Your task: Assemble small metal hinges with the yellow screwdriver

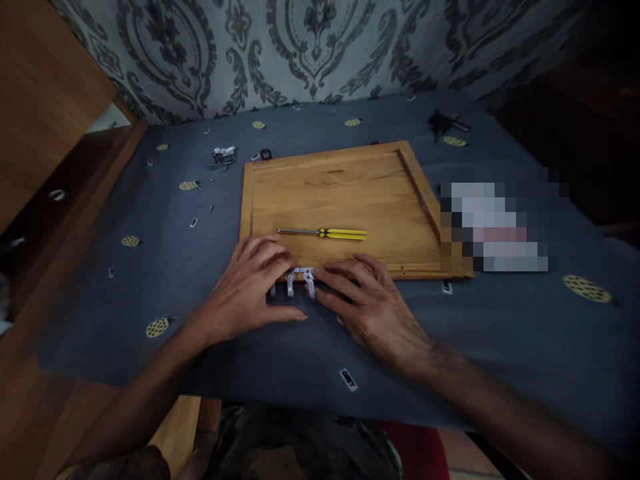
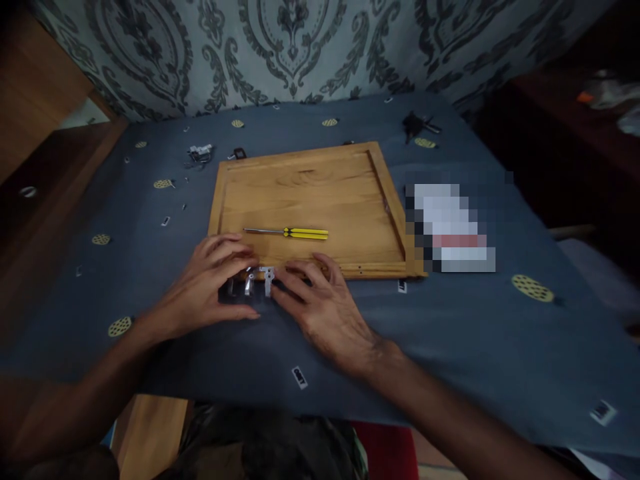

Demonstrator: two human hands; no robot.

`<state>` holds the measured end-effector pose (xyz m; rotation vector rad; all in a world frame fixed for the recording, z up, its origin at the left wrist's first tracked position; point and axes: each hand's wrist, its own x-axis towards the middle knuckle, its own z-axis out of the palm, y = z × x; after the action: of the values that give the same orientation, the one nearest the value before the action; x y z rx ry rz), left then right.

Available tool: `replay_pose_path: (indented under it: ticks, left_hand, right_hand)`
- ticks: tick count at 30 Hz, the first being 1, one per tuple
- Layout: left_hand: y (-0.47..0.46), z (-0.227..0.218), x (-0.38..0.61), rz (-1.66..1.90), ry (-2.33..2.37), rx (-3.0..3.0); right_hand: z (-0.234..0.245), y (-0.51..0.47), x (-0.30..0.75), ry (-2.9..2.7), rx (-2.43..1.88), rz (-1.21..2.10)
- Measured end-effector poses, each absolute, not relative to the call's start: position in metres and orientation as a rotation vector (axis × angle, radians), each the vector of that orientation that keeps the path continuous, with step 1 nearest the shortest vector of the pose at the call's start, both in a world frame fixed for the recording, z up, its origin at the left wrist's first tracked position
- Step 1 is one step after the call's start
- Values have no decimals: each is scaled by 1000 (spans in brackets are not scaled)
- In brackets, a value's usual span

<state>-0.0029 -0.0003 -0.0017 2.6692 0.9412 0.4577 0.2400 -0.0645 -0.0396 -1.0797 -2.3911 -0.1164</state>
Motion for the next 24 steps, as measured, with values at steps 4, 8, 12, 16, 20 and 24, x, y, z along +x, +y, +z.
replay_pose_path:
  ticks: [4,8,12,16,20,24]
  left_hand:
    - [0,-2,-3,408,947,2673]
    - [0,-2,-3,374,964,2675]
    - [-1,-1,-3,394,952,2669]
    - [-1,-2,-3,396,935,2675]
    - [1,-1,-3,371,938,2670]
    - [1,0,-3,359,925,2687]
  right_hand:
    - [-39,-64,239,-2382,-1079,-125]
    - [-41,-64,240,-2382,-1076,-103]
    - [-41,-64,240,-2378,-1080,-125]
    - [-40,-64,239,-2386,-1075,-149]
    - [-40,-64,239,-2385,-1077,-138]
    - [-42,-63,239,-2390,-1068,-124]
